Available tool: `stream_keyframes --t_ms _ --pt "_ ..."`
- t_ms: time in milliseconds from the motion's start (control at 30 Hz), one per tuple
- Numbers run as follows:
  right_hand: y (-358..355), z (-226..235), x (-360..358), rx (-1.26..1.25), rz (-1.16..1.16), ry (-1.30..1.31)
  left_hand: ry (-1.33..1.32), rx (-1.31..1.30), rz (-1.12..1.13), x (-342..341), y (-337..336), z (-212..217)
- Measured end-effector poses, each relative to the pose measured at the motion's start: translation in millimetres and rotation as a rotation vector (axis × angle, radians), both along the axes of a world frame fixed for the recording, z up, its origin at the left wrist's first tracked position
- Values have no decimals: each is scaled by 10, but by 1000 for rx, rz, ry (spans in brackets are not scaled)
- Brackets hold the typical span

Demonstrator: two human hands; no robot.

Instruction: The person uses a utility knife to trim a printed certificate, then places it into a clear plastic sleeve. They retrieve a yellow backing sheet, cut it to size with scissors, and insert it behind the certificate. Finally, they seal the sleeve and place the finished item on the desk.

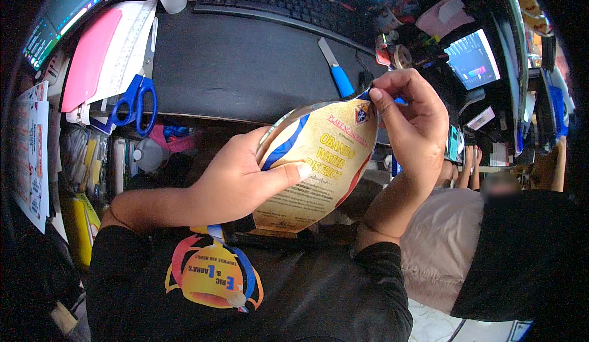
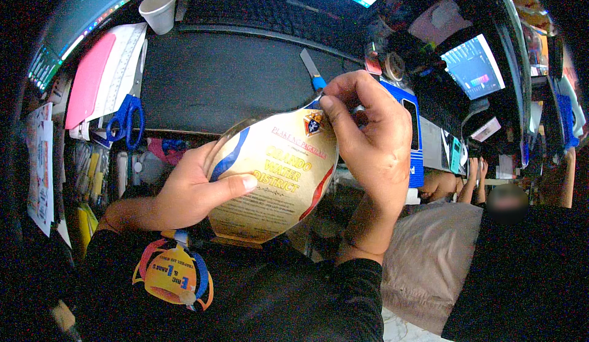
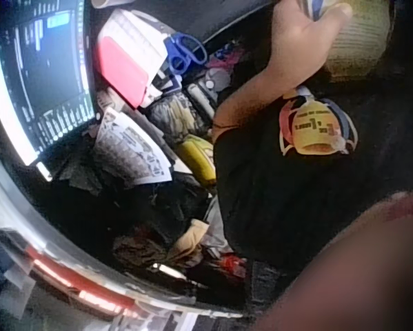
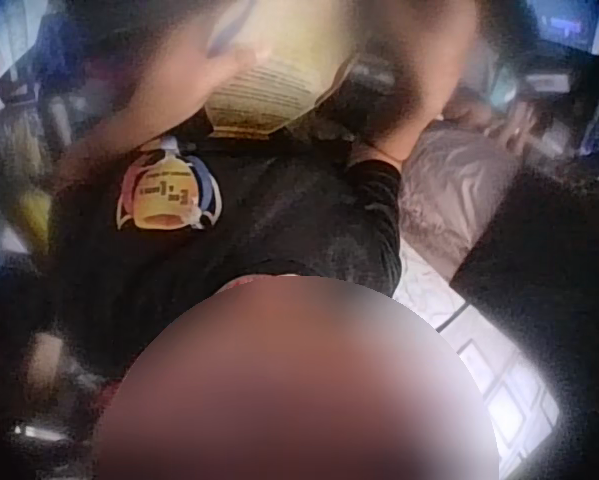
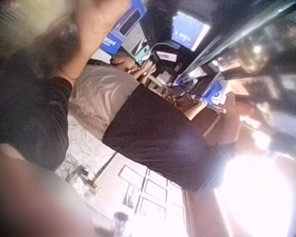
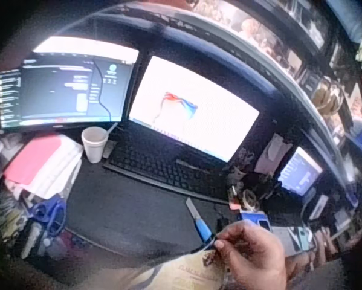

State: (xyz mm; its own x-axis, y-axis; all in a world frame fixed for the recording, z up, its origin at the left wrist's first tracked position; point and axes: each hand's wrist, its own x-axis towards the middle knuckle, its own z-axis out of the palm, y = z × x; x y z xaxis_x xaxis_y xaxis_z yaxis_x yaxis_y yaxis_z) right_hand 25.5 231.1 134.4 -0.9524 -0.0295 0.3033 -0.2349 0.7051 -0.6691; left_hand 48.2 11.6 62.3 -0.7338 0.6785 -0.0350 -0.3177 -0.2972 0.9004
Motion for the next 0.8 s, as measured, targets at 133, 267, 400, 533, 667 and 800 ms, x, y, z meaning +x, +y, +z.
stream_keyframes --t_ms 133,267,400,533,667,800 --pt "82 -17 19 117 54 40 70 -129 30 72 17 -91" --pt "-40 51 -47 91 198 -21 329 -315 200 167 -30 -103" --pt "-341 37 -325 143 424 218 375 -315 524 279 -108 -52" --pt "-647 230 -372 -25 653 -53 336 -102 740 668 -296 104" --pt "-1098 158 -268 -466 1002 -396 368 -45 914 992 -613 238" --pt "-1378 -282 90 -986 1096 -543 567 -260 973 1223 -881 449"
